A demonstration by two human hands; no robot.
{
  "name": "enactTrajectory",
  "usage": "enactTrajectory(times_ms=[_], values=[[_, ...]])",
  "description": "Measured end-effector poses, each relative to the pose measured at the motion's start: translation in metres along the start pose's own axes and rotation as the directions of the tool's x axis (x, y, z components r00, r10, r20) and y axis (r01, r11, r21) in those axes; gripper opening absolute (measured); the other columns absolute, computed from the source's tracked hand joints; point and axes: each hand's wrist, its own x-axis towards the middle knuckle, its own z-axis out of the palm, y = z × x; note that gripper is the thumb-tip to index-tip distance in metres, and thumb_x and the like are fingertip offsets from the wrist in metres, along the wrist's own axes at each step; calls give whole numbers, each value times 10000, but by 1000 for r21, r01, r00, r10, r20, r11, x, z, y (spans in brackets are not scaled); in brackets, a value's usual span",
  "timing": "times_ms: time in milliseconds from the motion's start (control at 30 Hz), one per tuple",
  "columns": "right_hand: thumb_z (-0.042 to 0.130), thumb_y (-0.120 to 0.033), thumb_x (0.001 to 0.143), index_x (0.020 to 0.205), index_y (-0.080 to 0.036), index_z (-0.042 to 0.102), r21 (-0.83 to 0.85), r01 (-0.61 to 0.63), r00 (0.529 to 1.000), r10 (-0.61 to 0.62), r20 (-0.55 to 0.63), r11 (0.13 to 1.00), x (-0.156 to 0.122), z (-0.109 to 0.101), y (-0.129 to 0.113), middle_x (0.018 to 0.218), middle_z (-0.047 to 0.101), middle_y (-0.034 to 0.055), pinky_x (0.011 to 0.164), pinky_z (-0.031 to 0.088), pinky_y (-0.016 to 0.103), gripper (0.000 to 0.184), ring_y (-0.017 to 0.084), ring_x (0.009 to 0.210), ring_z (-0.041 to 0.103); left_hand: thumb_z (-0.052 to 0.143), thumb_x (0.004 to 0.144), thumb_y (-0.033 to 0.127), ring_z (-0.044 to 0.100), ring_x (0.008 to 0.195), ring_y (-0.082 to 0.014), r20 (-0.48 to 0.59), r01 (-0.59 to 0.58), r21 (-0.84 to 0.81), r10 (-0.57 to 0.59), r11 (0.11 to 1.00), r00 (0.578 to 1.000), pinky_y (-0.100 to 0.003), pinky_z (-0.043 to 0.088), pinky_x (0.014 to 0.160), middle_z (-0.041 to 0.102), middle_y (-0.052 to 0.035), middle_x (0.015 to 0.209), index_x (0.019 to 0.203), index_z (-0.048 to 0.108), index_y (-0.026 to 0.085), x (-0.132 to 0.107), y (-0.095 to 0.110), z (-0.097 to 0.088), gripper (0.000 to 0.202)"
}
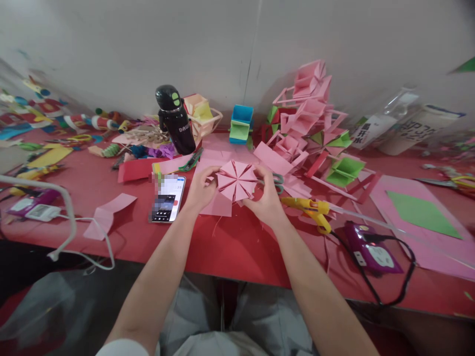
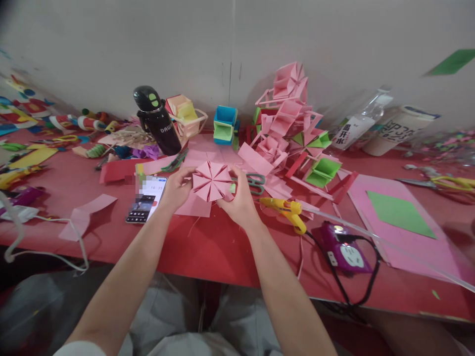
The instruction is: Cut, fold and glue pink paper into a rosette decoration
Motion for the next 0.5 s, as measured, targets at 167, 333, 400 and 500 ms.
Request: enactTrajectory(times_ms=[167, 333, 400, 500], values=[[829, -306, 685, 1475, -269, 397, -151, 75, 996, -66, 60, 986, -1, -2, 5, 1577, 341, 131, 1214, 258, 534, 901, 330, 1473, 303, 489, 713, -111, 632, 834, -148, 19, -16, 53, 15, 998, 1000, -228, 459, 733, 747, -11, 937, 946, 778, 243, 0, -5, 0, 513], [748, -264, 764, 1485, -264, 396, -136, 56, 995, -43, 94, 989, -2, -3, 3, 1571, 382, 117, 1218, 273, 509, 802, 302, 1460, 355, 552, 732, -72, 632, 832, -159, 42, -25, 63, 22, 998, 999, -233, 449, 713, 760, -18, 927, 921, 788, 238, 0, -2, -2, 433], [728, -233, 773, 1467, -249, 425, -134, 62, 997, -55, 59, 989, 0, -3, 2, 1537, 430, 123, 1216, 286, 489, 758, 291, 1437, 395, 580, 759, -39, 636, 816, -159, 50, -44, 96, 39, 994, 998, -236, 442, 703, 770, -23, 931, 903, 796, 234, 0, -1, -2, 377], [695, -208, 797, 1431, -253, 470, -147, 70, 998, -69, 12, 987, 2, -3, 3, 1477, 500, 120, 1200, 318, 492, 674, 283, 1398, 449, 604, 806, 23, 657, 808, -162, 59, -86, 161, 77, 983, 995, -253, 453, 713, 783, -30, 953, 896, 800, 232, 0, -2, -3, 300]])
